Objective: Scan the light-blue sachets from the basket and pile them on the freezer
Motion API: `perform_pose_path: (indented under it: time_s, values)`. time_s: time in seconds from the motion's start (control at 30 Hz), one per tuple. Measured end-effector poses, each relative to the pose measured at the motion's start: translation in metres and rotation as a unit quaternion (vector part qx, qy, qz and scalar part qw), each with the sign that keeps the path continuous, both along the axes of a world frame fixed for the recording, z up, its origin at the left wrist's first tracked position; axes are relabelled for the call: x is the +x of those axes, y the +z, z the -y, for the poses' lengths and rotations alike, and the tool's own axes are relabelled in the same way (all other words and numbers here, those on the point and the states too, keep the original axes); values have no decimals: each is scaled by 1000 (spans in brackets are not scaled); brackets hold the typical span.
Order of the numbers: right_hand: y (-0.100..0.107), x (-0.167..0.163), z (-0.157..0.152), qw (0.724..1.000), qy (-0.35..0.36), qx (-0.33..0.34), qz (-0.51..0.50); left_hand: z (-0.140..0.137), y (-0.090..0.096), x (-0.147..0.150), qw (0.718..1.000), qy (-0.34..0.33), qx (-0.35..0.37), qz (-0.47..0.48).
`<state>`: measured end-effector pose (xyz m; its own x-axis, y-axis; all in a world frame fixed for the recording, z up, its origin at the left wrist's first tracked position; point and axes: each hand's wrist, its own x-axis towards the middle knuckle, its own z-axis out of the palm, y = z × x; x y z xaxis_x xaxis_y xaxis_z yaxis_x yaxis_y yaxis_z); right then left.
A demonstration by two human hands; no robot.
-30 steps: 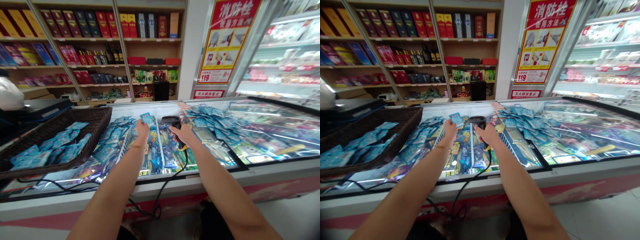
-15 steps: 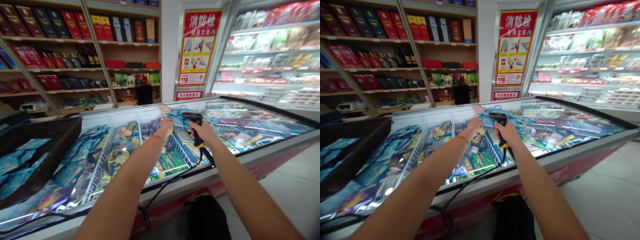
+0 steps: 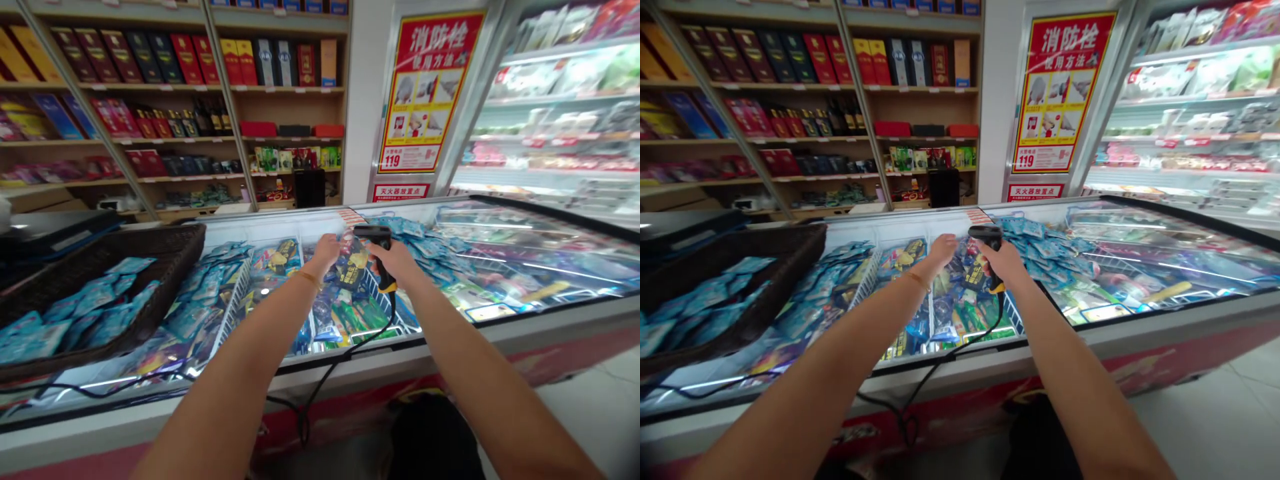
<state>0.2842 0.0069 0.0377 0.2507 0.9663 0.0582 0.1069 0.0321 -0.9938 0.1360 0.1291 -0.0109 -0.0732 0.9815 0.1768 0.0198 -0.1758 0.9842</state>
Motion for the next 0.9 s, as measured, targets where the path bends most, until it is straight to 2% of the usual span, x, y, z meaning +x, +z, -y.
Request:
perform_pose_path:
  time_s: [0.07, 0.13, 0.2, 0.27, 0.33, 0.4, 0.53, 0.67, 0.8, 0.9]
  values:
    - [3, -19, -4, 1000, 26, 6, 8, -2, 10, -49, 998, 59, 8, -35]
    - [7, -39, -9, 999, 45, 12, 10, -1, 19, -103, 979, 144, 42, -136]
    - [9, -59, -14, 998, 60, 17, 11, 2, 25, -154, 945, 205, 59, -247]
    - [8, -76, -19, 997, 74, 24, 11, 6, 28, -197, 901, 254, 35, -351]
    - [1, -90, -24, 995, 89, 32, 12, 8, 28, -230, 863, 284, 0, -418]
    - [-11, -99, -26, 994, 102, 40, 11, 8, 24, -252, 839, 294, -39, -456]
    - [-35, -104, -23, 991, 127, 37, 9, 5, 16, -270, 811, 268, -115, -507]
    - [-42, -100, -17, 988, 155, 11, 6, 5, 11, -270, 803, 237, -81, -541]
    - [-39, -97, -15, 990, 141, 9, -3, 7, 10, -264, 837, 248, -30, -488]
    - [-38, -96, -15, 991, 135, 5, -15, 8, 17, -250, 865, 253, 7, -434]
